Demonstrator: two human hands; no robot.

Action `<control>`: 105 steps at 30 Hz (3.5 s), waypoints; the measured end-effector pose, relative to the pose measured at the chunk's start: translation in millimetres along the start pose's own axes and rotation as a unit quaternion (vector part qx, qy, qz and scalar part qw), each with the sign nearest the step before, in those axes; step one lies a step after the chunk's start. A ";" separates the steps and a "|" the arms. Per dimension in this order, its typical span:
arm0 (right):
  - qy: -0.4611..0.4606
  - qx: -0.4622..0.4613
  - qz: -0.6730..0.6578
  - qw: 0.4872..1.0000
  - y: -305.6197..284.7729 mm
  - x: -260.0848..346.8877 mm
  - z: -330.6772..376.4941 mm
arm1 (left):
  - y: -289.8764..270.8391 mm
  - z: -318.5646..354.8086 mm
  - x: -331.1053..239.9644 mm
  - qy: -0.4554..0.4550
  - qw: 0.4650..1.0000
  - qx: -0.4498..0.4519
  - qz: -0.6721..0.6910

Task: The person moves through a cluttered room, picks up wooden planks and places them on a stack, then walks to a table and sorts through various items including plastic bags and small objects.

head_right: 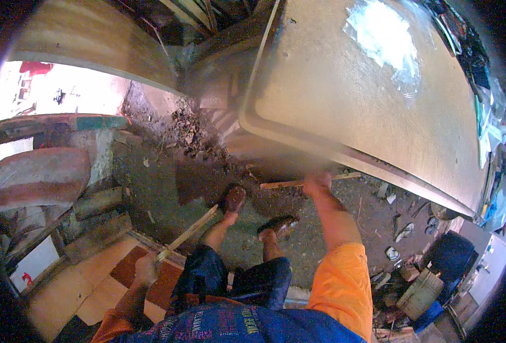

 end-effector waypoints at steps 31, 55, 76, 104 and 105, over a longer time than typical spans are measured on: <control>-0.022 -0.126 -0.032 0.991 83.1 52.6 211.5 | 17.2 20.0 100.5 -0.130 0.978 -0.013 0.163; 0.082 -0.177 -0.026 0.980 165.9 55.0 333.7 | 160.4 220.5 233.6 -0.423 0.840 0.056 0.335; -0.014 -0.182 0.070 0.981 31.7 302.1 294.5 | 235.5 154.1 332.1 -0.476 0.671 0.080 0.562; -0.245 -0.245 0.057 0.936 -341.5 711.3 87.6 | 15.3 49.6 440.2 -0.495 0.742 -0.025 0.451; -0.251 -0.235 0.038 0.938 -354.9 731.4 89.2 | 8.3 37.0 449.9 -0.489 0.744 -0.032 0.455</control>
Point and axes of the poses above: each hand's wrist, its own z-axis away from the middle knuckle, its own y-axis out of the palm, x = y × z, the point moved 9 cm from there along -z, towards the middle knuckle, and after that the axes turned 14 degrees about -y, right-handed, at the moved point
